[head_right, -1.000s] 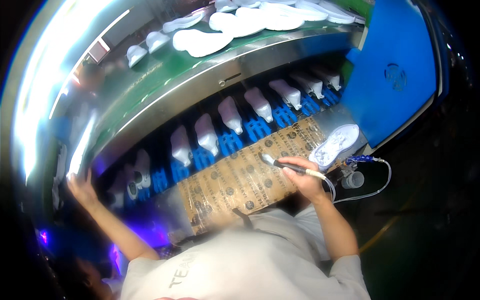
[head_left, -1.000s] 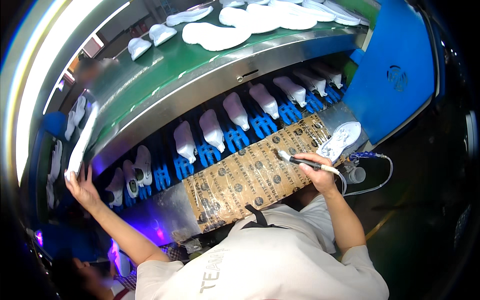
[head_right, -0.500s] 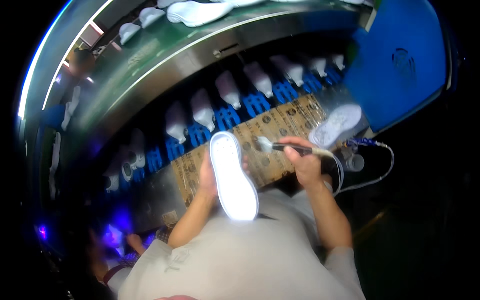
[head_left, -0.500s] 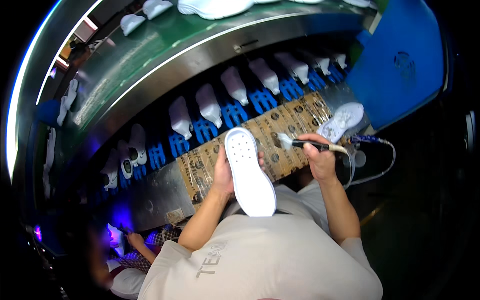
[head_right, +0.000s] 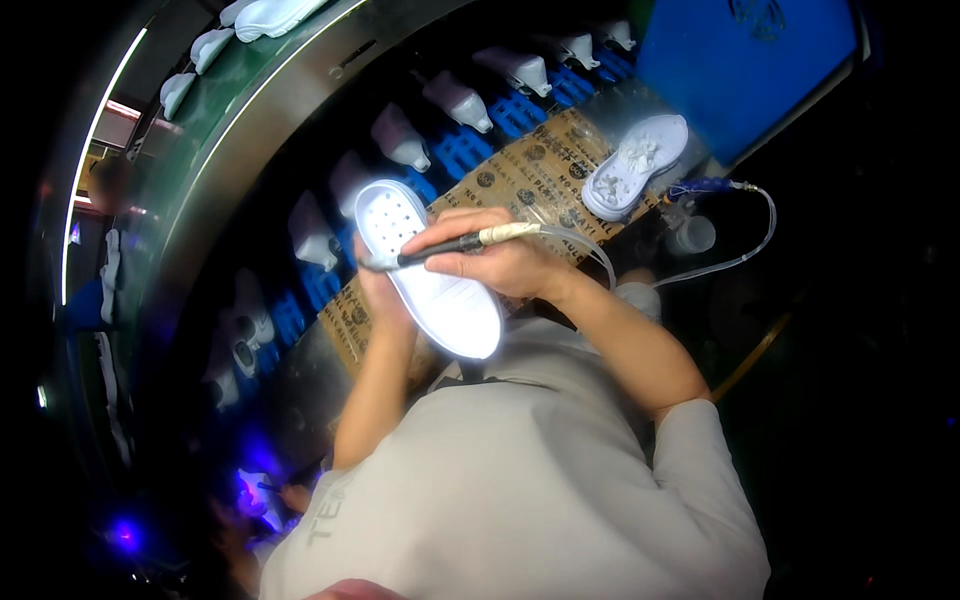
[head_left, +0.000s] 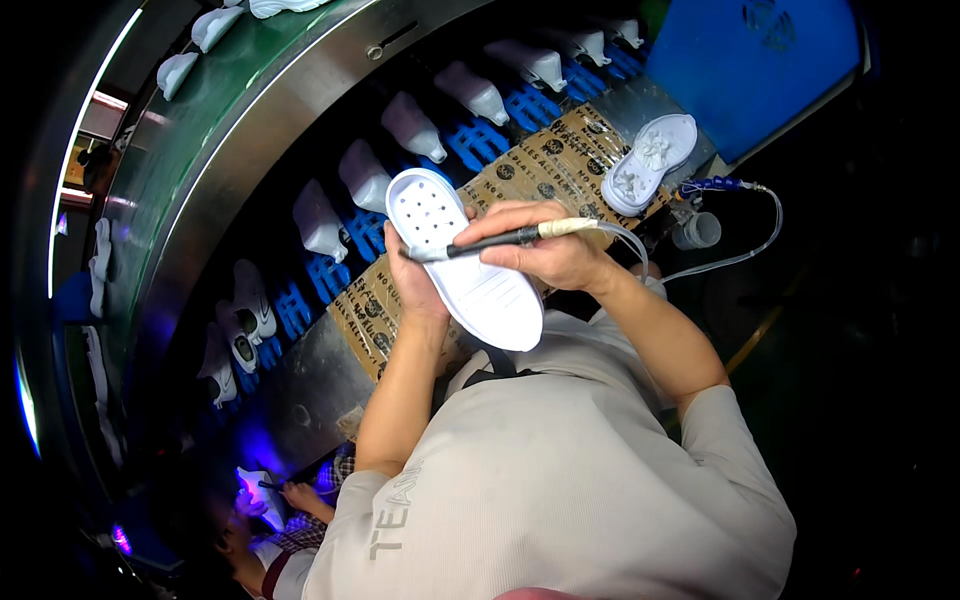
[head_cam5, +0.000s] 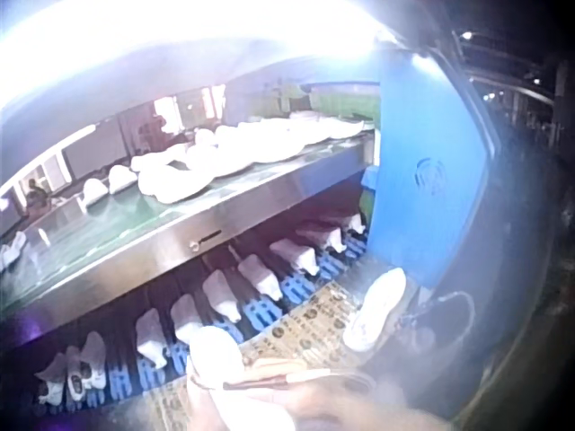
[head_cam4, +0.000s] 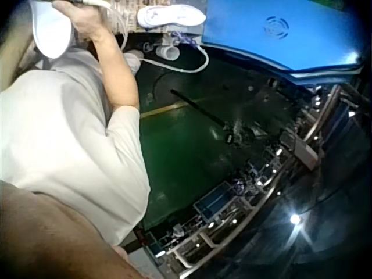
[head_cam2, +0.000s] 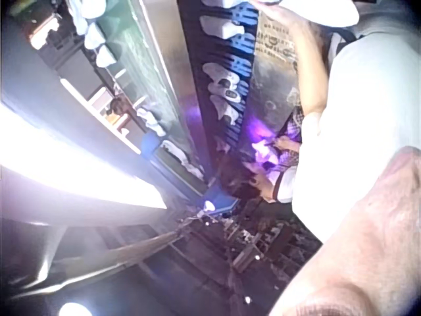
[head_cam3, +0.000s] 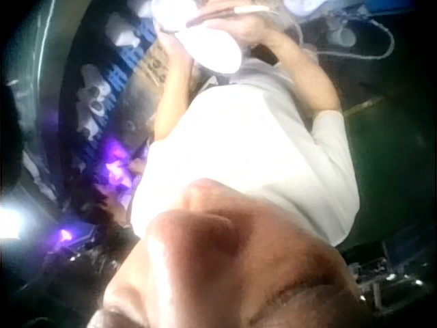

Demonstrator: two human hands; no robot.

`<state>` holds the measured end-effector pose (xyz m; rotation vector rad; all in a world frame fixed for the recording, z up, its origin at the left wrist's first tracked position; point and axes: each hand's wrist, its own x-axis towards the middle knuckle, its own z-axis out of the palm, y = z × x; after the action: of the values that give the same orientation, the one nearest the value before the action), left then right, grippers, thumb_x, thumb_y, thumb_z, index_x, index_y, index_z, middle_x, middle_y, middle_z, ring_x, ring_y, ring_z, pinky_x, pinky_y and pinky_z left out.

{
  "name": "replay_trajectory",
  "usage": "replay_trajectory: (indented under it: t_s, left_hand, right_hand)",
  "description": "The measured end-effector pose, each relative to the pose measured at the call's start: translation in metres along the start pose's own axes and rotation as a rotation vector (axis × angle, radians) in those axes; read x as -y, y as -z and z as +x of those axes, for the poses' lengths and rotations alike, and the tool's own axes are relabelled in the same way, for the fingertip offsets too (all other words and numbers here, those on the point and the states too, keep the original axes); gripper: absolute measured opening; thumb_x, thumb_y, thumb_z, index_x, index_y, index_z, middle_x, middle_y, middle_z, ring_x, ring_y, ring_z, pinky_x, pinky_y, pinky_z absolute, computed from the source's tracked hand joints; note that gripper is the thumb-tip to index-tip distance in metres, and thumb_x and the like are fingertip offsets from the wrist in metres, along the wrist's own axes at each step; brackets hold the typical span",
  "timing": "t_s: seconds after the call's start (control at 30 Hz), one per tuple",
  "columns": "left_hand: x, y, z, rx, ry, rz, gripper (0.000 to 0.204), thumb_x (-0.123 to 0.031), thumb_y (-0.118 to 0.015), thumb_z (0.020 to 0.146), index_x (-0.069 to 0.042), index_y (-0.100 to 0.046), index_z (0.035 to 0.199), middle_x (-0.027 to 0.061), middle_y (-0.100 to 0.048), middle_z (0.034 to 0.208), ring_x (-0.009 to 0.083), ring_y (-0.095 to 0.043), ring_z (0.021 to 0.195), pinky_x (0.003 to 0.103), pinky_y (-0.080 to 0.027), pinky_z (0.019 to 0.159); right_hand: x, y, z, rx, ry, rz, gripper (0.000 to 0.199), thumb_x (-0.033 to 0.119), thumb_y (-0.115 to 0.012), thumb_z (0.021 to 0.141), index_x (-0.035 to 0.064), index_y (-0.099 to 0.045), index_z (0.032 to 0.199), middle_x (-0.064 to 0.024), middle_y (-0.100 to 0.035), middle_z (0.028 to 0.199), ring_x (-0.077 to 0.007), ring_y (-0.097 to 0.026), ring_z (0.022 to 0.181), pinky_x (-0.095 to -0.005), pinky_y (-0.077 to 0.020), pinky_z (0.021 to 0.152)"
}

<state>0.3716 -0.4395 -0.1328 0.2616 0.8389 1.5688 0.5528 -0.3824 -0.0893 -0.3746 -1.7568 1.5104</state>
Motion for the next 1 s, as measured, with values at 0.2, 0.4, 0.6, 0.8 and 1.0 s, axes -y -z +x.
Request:
replay_trajectory:
  t_s: [0.2,0.4,0.6,0.8,1.0]
  left_hand:
    - [-0.013,-0.011,0.006,0.363,0.129,-0.387,0.077,-0.068,-0.023,0.103,-0.004,-0.051,0.135,0.0205,-0.059,0.113,0.0306,-0.060,0.098,0.045,-0.054,0.087]
    - [-0.039,-0.023,0.015,0.298,0.005,-0.266,0.078,-0.069,-0.024,0.102,-0.004,-0.046,0.138,0.0188,-0.057,0.111,0.0282,-0.057,0.092,0.045,-0.052,0.084]
    - [-0.074,-0.030,0.028,0.426,-0.114,-0.220,0.073,-0.063,-0.027,0.104,-0.003,-0.042,0.141,0.0203,-0.057,0.116,0.0266,-0.059,0.092,0.043,-0.055,0.082]
    - [-0.109,-0.044,0.032,0.504,0.013,-0.067,0.088,-0.072,-0.020,0.102,0.002,-0.054,0.137,0.0244,-0.069,0.108,0.0332,-0.072,0.088,0.048,-0.062,0.080]
    - [-0.112,-0.067,0.039,0.469,0.183,0.370,0.070,-0.057,-0.032,0.109,0.002,-0.055,0.139,0.0249,-0.072,0.109,0.0340,-0.075,0.085,0.045,-0.064,0.076]
  right_hand:
    - [0.003,-0.008,-0.003,0.188,0.247,-0.413,0.034,0.009,-0.084,0.079,0.0115,-0.081,0.113,-0.0064,-0.075,0.097,-0.0177,-0.067,0.088,-0.0331,-0.0446,0.086]
    - [0.029,-0.013,-0.001,0.132,0.296,-0.619,0.028,0.013,-0.083,0.082,0.0135,-0.081,0.110,-0.0037,-0.072,0.086,-0.0161,-0.063,0.081,-0.0324,-0.0425,0.079]
    - [0.045,-0.007,-0.003,0.115,0.173,-0.467,0.029,0.013,-0.082,0.082,0.0126,-0.080,0.110,-0.0035,-0.073,0.088,-0.0193,-0.063,0.082,-0.0333,-0.0451,0.077]
    - [0.054,-0.003,-0.003,0.386,0.102,-0.177,0.028,0.015,-0.083,0.083,0.0102,-0.081,0.110,-0.0050,-0.073,0.086,-0.0189,-0.061,0.078,-0.0335,-0.0435,0.079]
    - [0.059,-0.003,0.006,0.577,0.201,-0.341,0.031,0.017,-0.084,0.083,0.0144,-0.080,0.113,-0.0013,-0.067,0.083,-0.0172,-0.060,0.077,-0.0344,-0.0421,0.076]
